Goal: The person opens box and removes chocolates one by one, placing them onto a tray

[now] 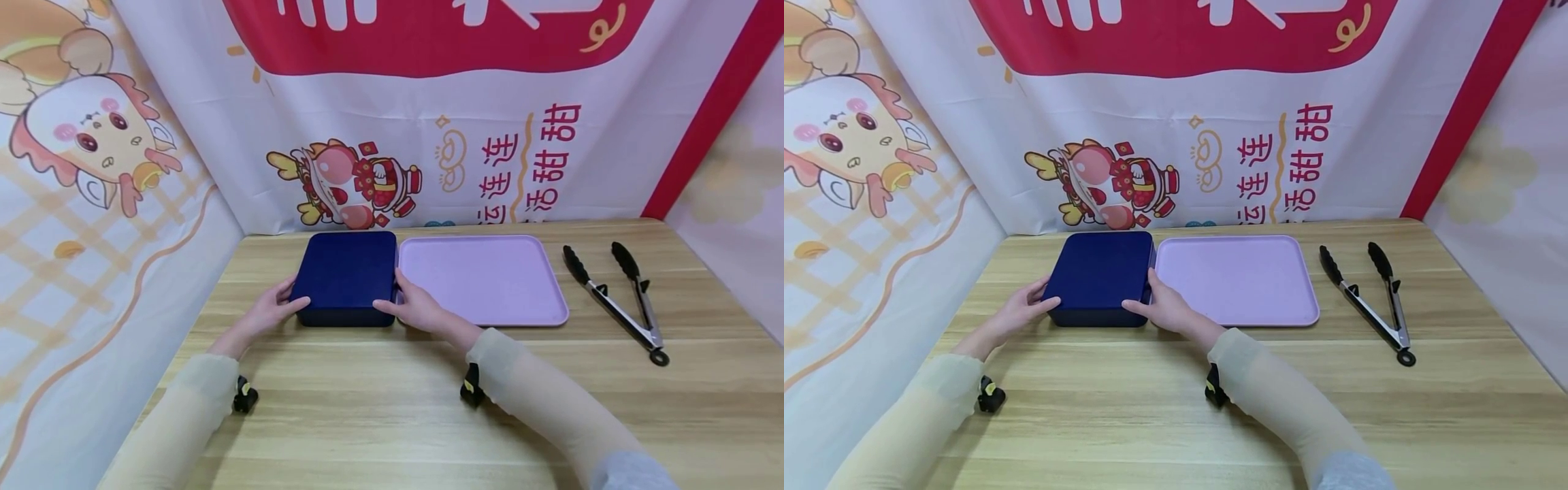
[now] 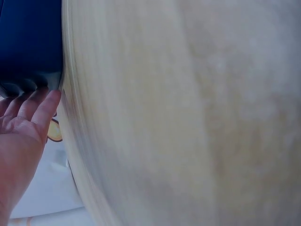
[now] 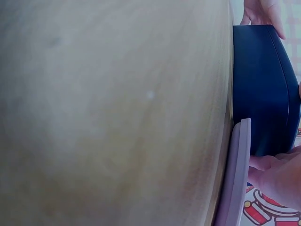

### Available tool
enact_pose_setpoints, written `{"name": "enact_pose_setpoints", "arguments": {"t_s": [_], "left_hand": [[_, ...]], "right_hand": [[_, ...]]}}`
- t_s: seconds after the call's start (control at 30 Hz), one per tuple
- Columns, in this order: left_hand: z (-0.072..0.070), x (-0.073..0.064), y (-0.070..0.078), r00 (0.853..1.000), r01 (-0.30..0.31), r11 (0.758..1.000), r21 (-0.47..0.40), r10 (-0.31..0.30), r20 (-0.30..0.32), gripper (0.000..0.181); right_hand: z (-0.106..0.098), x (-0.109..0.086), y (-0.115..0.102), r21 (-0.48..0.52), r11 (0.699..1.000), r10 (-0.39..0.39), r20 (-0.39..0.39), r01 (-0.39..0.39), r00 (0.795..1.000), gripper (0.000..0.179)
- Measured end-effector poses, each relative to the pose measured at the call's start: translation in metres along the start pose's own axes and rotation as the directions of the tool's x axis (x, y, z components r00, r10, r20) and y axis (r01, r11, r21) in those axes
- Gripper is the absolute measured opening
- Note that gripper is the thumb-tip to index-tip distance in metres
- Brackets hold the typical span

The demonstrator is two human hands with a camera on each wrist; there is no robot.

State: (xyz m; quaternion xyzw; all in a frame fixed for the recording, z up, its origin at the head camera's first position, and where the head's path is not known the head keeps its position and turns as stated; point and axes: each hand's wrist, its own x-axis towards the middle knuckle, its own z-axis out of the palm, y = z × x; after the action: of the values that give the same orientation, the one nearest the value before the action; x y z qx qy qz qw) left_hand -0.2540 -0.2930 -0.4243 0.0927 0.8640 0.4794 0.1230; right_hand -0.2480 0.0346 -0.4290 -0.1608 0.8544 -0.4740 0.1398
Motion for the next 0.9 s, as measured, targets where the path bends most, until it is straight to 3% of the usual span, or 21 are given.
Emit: {"name": "enact_pose_setpoints", "arguments": {"t_s": [0.33,0.7,0.9], "left_hand": [[0.0009,0.0051,-0.0046,1.0,-0.024,1.0,0.003,0.024,0.006,0.09],[0.0029,0.0041,-0.0072,0.999,-0.041,0.996,-0.074,0.042,0.018,0.095],[0.0015,0.003,-0.0046,1.0,-0.028,0.998,-0.049,0.028,0.006,0.098]], "right_hand": [[0.0008,-0.0005,0.0019,-0.035,0.999,-0.006,-0.007,0.006,1.0,0.105],[0.0005,0.0014,0.0024,-0.057,0.997,-0.06,-0.033,0.058,0.998,0.108],[-0.0003,0.0021,0.0002,-0.066,0.994,-0.084,-0.037,0.082,0.996,0.107]]}}
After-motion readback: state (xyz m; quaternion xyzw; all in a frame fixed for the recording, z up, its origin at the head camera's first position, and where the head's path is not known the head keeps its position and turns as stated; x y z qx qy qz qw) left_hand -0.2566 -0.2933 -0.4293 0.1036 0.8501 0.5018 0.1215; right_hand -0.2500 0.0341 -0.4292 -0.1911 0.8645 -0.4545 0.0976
